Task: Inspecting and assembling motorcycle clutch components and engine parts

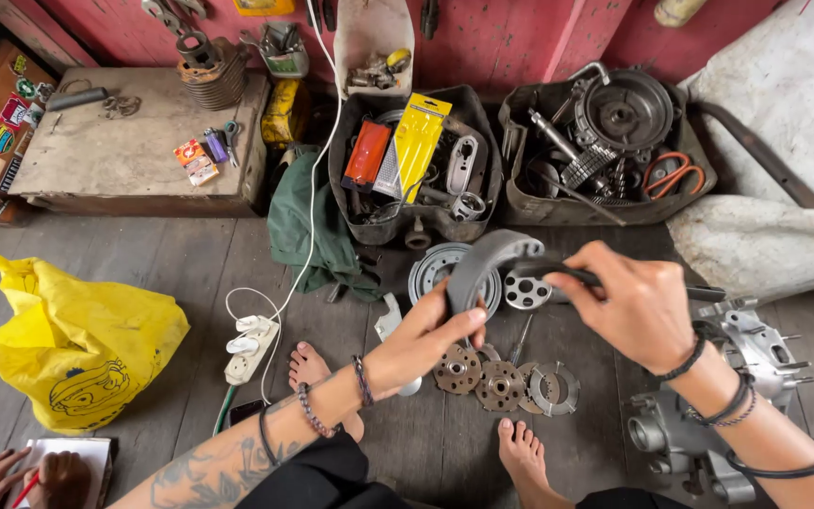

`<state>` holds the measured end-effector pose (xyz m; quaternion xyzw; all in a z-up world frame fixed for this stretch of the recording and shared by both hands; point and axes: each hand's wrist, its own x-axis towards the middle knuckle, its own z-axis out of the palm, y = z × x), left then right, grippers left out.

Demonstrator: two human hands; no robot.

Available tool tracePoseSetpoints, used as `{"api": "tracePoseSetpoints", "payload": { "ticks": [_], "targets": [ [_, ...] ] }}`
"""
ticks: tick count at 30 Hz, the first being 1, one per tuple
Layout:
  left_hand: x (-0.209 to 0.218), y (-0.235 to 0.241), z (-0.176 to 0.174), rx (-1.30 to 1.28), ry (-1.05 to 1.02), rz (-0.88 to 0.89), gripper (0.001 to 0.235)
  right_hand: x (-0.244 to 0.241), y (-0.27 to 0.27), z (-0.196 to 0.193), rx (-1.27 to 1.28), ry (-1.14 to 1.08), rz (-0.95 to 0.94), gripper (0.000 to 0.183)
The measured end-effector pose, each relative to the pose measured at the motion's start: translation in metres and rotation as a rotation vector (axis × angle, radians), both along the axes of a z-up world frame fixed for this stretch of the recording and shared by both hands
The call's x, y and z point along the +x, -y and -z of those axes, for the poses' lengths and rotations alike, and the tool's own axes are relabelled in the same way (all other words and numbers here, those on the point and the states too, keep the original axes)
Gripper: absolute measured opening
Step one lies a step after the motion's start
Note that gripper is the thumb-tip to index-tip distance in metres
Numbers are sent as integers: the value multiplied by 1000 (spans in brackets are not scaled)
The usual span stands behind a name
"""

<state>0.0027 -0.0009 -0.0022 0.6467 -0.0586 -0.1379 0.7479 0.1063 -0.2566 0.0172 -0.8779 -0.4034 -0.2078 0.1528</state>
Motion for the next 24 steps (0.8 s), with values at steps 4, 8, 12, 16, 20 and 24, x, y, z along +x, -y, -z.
{"api": "tracePoseSetpoints", "payload": {
  "ticks": [4,8,12,16,20,24],
  "targets": [
    [2,9,5,48,-148,3,16,16,4,13,11,-14,112,33],
    [1,5,-8,-163,-73,5,16,7,-2,13,118,-129,73,30],
    [-2,-3,-15,-319,-208,62,17,1,7,19,157,-311,30,26],
    [0,-2,-16,-297,-276,77,15,18,25,22,105,-335,-11,24],
    [1,-6,-17,-376,-53,32,18,39,60,67,-114,-179,235,33],
    [5,0,-20,-344,-58,-38,16,34,64,55,179,-339,144,32]
  ]
}}
